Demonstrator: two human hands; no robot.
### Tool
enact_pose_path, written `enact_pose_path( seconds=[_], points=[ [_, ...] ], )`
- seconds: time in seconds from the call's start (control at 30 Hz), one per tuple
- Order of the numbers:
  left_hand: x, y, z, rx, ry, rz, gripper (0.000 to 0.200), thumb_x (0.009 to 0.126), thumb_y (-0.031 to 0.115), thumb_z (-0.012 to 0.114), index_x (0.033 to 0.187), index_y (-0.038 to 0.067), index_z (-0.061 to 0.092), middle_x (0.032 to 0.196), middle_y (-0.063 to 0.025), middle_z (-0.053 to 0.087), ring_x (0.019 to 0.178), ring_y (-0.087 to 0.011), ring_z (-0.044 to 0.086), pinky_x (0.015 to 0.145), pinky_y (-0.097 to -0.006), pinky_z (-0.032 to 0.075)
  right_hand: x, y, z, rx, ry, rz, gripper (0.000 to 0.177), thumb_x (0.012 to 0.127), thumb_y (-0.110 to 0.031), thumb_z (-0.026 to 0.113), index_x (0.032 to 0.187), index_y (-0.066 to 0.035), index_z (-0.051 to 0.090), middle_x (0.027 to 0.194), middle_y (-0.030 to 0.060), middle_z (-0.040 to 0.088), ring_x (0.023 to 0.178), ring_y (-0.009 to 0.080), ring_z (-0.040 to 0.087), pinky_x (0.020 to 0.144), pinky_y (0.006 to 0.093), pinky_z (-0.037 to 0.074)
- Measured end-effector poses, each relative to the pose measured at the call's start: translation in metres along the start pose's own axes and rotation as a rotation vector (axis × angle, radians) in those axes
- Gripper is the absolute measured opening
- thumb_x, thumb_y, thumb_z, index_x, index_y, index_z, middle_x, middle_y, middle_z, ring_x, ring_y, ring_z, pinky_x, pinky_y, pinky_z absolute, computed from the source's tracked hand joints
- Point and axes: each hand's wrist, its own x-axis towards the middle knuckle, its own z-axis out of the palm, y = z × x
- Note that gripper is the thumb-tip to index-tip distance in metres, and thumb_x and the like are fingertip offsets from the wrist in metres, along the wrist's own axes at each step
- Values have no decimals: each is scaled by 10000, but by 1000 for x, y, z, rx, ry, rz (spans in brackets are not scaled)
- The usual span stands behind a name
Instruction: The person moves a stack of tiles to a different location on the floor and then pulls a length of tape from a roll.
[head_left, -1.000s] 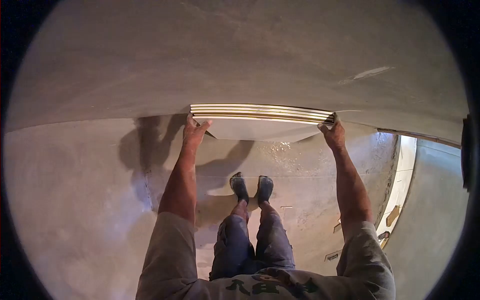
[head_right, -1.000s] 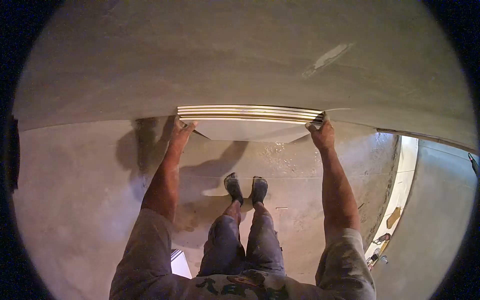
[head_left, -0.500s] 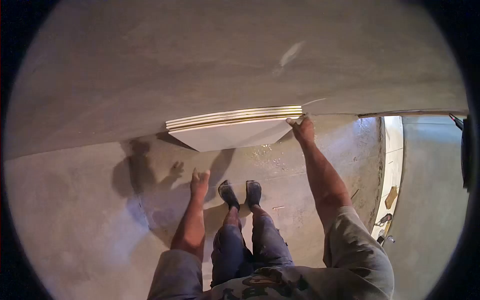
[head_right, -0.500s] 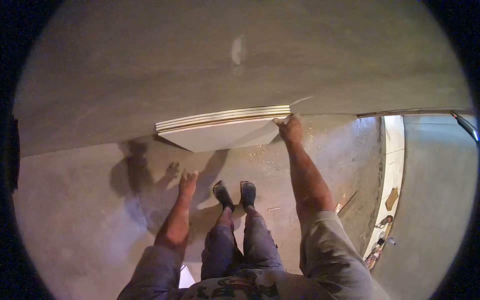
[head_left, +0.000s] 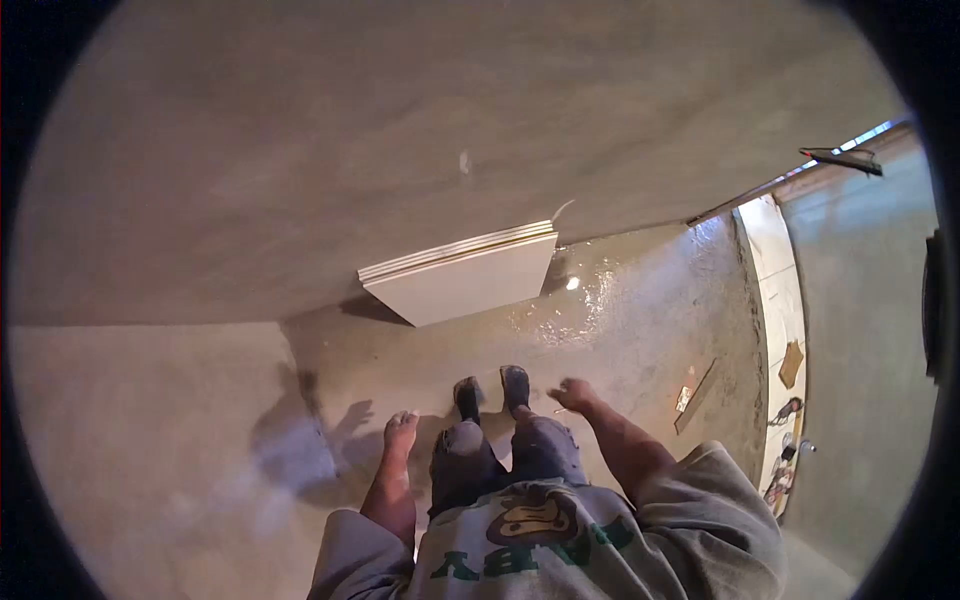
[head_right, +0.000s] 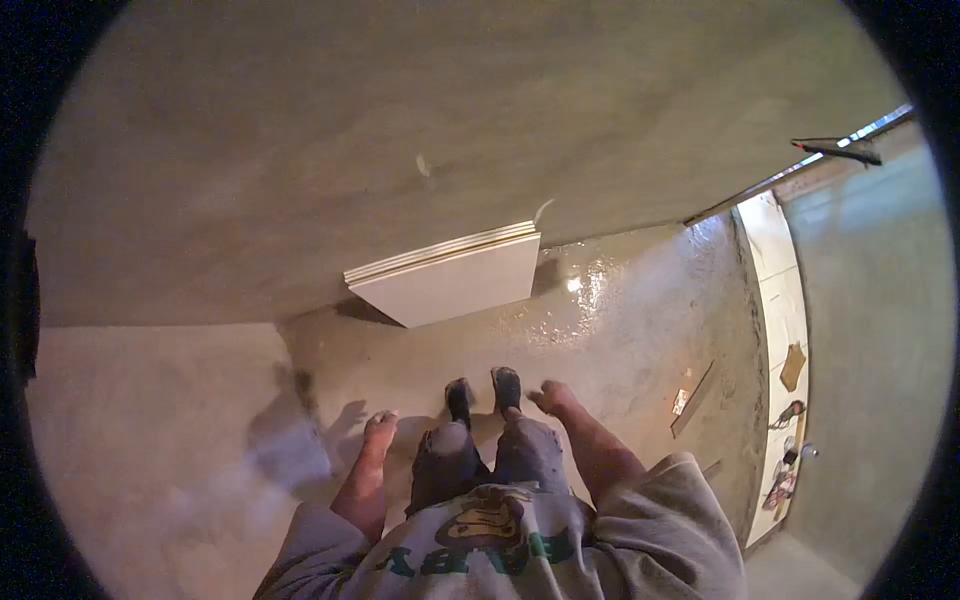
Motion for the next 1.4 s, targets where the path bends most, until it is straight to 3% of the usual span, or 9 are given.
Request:
enact_pose_path(
  seconds=[0.1, 0.27, 0.4, 0.63, 0.77, 0.87, 1.07, 1.23, 1.4],
  points=[
    [3, 44, -51, -380, 8, 122, 337, 811, 336, 568, 796, -1, 572, 619, -40, 531, 581, -114, 491, 537, -291, 409, -62, 74, 34, -67, -73, 169, 595, 761, -535, 517, 927, 25, 629, 1009, 240, 582, 987, 346, 549, 838, 407, 424],
    [49, 62, -77, -175, -96, 92, 377, 804, 342, 583, 784, -34, 572, 593, -52, 539, 532, -125, 504, 497, -288, 410, -139, 141, 41, 43, 205, 426, 521, 777, -495, 528, 934, -9, 628, 961, 224, 602, 931, 345, 573, 791, 407, 447],
    [72, 68, -84, -188, -242, 236, 437, 793, 387, 570, 840, -47, 592, 670, -135, 601, 607, -218, 588, 580, -333, 467, -211, 80, 54, 446, 726, 600, 435, 786, -416, 562, 915, -2, 603, 821, 166, 633, 780, 278, 613, 677, 389, 469],
    [111, 4, -102, 384, -409, 422, 414, 805, 391, 526, 886, -11, 580, 694, -111, 586, 582, -220, 559, 553, -346, 446, -248, -18, 254, 978, 509, 558, 404, 775, -394, 591, 948, -31, 626, 714, 116, 635, 635, 203, 609, 630, 341, 483],
    [97, -6, -104, 476, -538, 177, 381, 803, 355, 559, 932, -3, 560, 704, -93, 575, 556, -206, 547, 524, -344, 441, -312, -65, 353, 1189, 383, 808, 307, 772, -305, 632, 830, -4, 628, 699, 98, 625, 532, 154, 572, 484, 310, 472],
    [68, 13, -97, 522, -618, 194, 393, 803, 328, 560, 1000, -12, 539, 725, -100, 583, 530, -219, 541, 495, -337, 429, -340, -52, 461, 1150, 308, 992, 472, 762, -430, 591, 914, 16, 609, 705, 136, 634, 556, 247, 600, 563, 351, 489],
    [76, 66, -28, 646, -860, 391, 364, 818, 315, 560, 1022, 17, 516, 736, -63, 556, 567, -187, 538, 442, -315, 395, -411, -116, 467, 1375, 668, 1205, 612, 759, -445, 554, 1110, 55, 521, 1120, 250, 525, 1070, 342, 505, 908, 375, 403],
    [-40, 171, 56, 872, -872, 590, 394, 833, 359, 530, 1090, 63, 495, 875, -79, 558, 760, -248, 581, 679, -442, 442, -423, -108, 510, 1467, 934, 1170, 443, 748, -425, 574, 902, -12, 623, 888, 204, 619, 856, 319, 596, 765, 391, 458],
    [-119, 142, 92, 834, -1013, 794, 321, 814, 371, 560, 936, 75, 540, 731, -41, 530, 675, -179, 568, 527, -344, 430, -407, -155, 661, 1541, 841, 1250, 507, 758, -463, 511, 907, 8, 624, 964, 226, 591, 918, 356, 568, 828, 409, 436]
  ],
)
